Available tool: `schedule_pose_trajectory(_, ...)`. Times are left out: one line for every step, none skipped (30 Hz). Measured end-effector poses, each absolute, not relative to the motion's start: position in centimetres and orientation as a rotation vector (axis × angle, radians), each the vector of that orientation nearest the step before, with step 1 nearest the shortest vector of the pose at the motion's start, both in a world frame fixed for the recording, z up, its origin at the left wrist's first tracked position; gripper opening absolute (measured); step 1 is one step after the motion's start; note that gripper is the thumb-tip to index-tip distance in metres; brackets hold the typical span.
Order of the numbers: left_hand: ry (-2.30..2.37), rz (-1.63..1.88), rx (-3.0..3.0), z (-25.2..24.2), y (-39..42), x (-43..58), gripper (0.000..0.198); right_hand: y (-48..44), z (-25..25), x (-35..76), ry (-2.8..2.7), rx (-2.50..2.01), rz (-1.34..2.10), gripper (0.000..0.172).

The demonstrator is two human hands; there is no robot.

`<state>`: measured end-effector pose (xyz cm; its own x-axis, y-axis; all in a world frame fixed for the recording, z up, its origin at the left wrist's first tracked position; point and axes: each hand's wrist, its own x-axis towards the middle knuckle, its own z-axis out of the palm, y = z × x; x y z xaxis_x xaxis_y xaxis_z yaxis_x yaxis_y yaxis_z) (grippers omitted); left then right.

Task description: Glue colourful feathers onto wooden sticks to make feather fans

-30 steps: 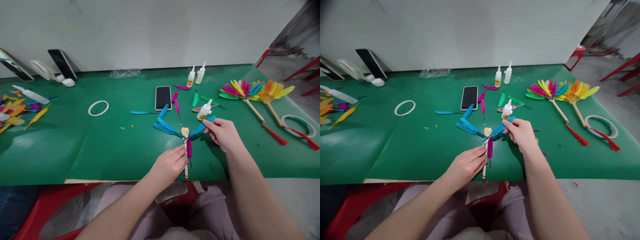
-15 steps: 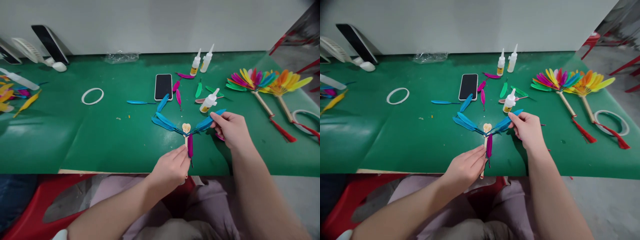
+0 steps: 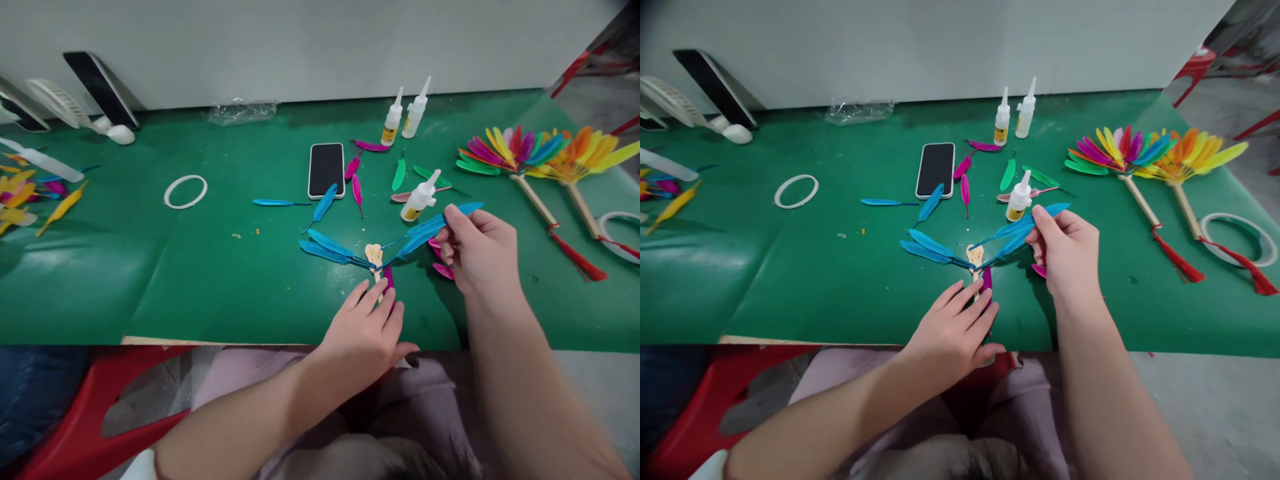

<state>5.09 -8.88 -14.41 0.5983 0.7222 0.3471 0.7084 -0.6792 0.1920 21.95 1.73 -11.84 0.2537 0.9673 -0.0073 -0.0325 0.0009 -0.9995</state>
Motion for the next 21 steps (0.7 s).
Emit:
schedule_pose_trajectory(1.238,0.623,2.77,-14.4,-8.8,5.3,0.052,1.7,-11.9,22.0,-0.999,-1.295,1.041,0.03)
schedule_pose_trajectory(1.23,0.616,2.76,-14.3,-8.7,5.6,0.053,1.7,-11.9,22.0,-1.009,-1.294,1.046,0.031)
schedule_pose_trajectory(1.216,0.608,2.751,-14.2,-8.6,5.8,0.054,1.7,-12.0,22.1,-1.019,-1.298,1.046,0.031)
schedule_pose_trajectory(1.197,0.603,2.743,-14.1,-8.4,5.9,0.055,1.7,-12.1,22.1,-1.03,-1.307,1.042,0.032)
schedule_pose_trajectory(1.178,0.607,2.737,-14.0,-8.3,6.0,0.055,1.7,-12.2,22.2,-1.042,-1.323,1.03,0.032)
schedule_pose_trajectory(1.159,0.617,2.734,-13.8,-8.2,6.1,0.054,1.7,-12.2,22.3,-1.055,-1.344,1.015,0.032)
schedule_pose_trajectory(1.144,0.636,2.731,-13.7,-8.0,6.1,0.051,1.7,-12.3,22.4,-1.069,-1.369,0.999,0.032)
schedule_pose_trajectory(1.14,0.658,2.727,-13.6,-8.0,6.0,0.046,1.7,-12.4,22.5,-1.085,-1.398,0.988,0.032)
schedule_pose_trajectory(1.148,0.674,2.721,-13.5,-7.9,5.9,0.042,1.8,-12.4,22.6,-1.1,-1.425,0.983,0.032)
schedule_pose_trajectory(1.167,0.679,2.714,-13.5,-7.9,5.7,0.038,1.8,-12.4,22.7,-1.114,-1.451,0.988,0.033)
schedule_pose_trajectory(1.19,0.672,2.707,-13.5,-8.0,5.6,0.035,1.9,-12.5,22.8,-1.126,-1.474,0.998,0.033)
schedule_pose_trajectory(1.212,0.654,2.703,-13.6,-8.0,5.4,0.033,1.9,-12.5,22.9,-1.135,-1.498,1.008,0.034)
schedule_pose_trajectory(1.228,0.637,2.699,-13.7,-8.1,5.2,0.032,2.0,-12.5,22.9,-1.142,-1.518,1.015,0.035)
schedule_pose_trajectory(1.233,0.62,2.696,-13.8,-8.2,5.0,0.031,2.0,-12.5,23.0,-1.149,-1.534,1.023,0.035)
schedule_pose_trajectory(1.23,0.613,2.695,-14.0,-8.3,4.9,0.03,2.1,-12.5,23.0,-1.156,-1.543,1.035,0.036)
schedule_pose_trajectory(1.22,0.609,2.696,-14.1,-8.5,4.7,0.029,2.1,-12.5,22.9,-1.161,-1.543,1.052,0.036)
schedule_pose_trajectory(1.208,0.61,2.7,-14.2,-8.6,4.6,0.027,2.1,-12.5,22.9,-1.163,-1.538,1.074,0.036)
schedule_pose_trajectory(1.203,0.61,2.705,-14.3,-8.8,4.5,0.027,2.1,-12.5,22.8,-1.162,-1.531,1.098,0.036)
schedule_pose_trajectory(1.203,0.609,2.712,-14.3,-8.9,4.4,0.026,2.1,-12.5,22.6,-1.163,-1.527,1.12,0.035)
schedule_pose_trajectory(1.206,0.604,2.72,-14.3,-9.1,4.3,0.026,2.1,-12.5,22.5,-1.164,-1.526,1.135,0.035)
schedule_pose_trajectory(1.212,0.595,2.729,-14.3,-9.4,4.2,0.027,2.1,-12.5,22.3,-1.167,-1.527,1.144,0.034)
